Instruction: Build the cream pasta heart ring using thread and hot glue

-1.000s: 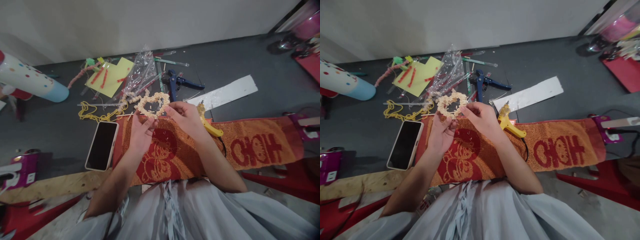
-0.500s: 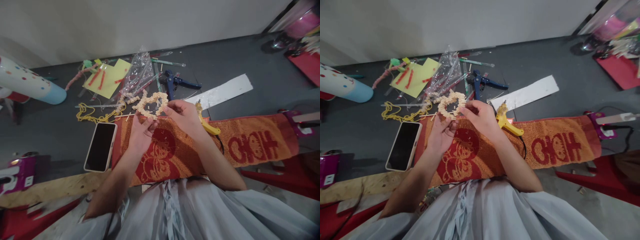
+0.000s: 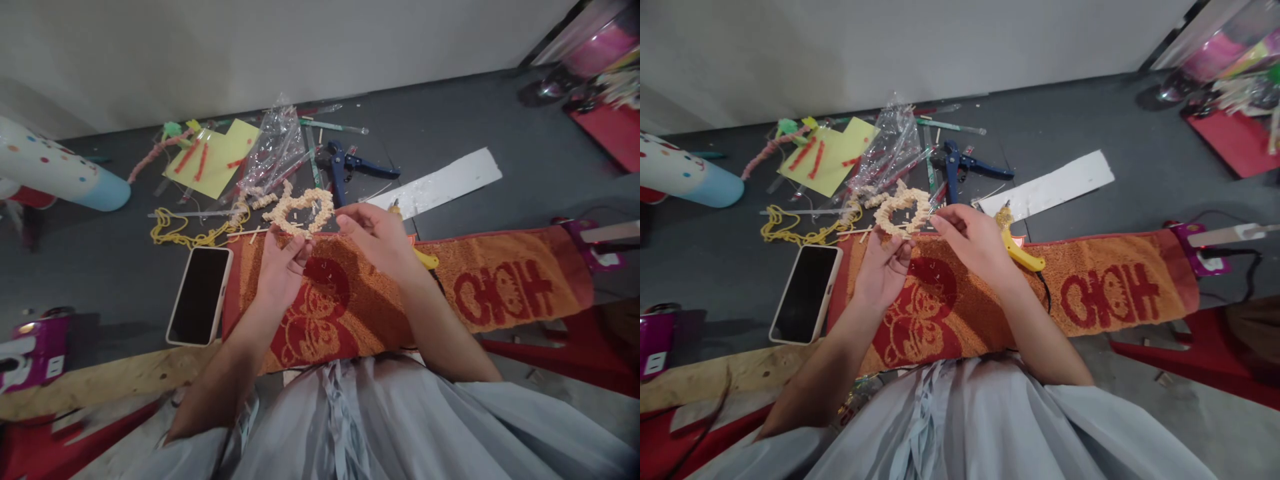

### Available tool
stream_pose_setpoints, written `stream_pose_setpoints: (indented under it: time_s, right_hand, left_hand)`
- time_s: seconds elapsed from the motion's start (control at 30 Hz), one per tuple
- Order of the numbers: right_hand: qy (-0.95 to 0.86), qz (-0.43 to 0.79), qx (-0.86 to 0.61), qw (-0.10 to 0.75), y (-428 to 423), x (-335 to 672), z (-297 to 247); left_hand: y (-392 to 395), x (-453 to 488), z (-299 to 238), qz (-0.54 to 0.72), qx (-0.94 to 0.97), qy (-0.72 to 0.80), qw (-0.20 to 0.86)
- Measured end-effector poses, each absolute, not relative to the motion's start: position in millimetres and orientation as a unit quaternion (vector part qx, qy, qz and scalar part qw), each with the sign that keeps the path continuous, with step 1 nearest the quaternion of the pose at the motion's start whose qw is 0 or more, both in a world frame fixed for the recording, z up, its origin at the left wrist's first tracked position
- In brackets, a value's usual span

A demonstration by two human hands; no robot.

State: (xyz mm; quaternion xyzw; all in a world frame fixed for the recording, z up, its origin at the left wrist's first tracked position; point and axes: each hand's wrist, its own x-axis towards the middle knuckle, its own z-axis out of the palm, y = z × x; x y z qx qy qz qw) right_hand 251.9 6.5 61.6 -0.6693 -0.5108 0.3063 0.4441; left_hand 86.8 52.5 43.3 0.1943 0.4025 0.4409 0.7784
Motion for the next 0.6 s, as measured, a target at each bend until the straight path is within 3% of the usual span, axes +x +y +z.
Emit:
stream_pose_setpoints:
  time_s: [0.2, 0.33, 0.6]
  right_hand:
    - [-0.591, 0.084, -0.777, 0.2, -50.0, 314.8, 68.4]
    - [-0.614, 0.043, -0.787, 0.031, -79.6, 334.9, 52.7]
    - [-0.629, 0.048, -0.776, 0.028, -71.5, 322.3, 32.3]
  left_hand:
    - [53.2, 86.3, 43.1, 0.442, 0.18, 0.415, 0.775]
    - [53.3, 86.9, 42.8, 0.439, 0.179, 0.415, 0.776]
    - [51.8, 86.4, 41.8, 0.441, 0.189, 0.402, 0.78]
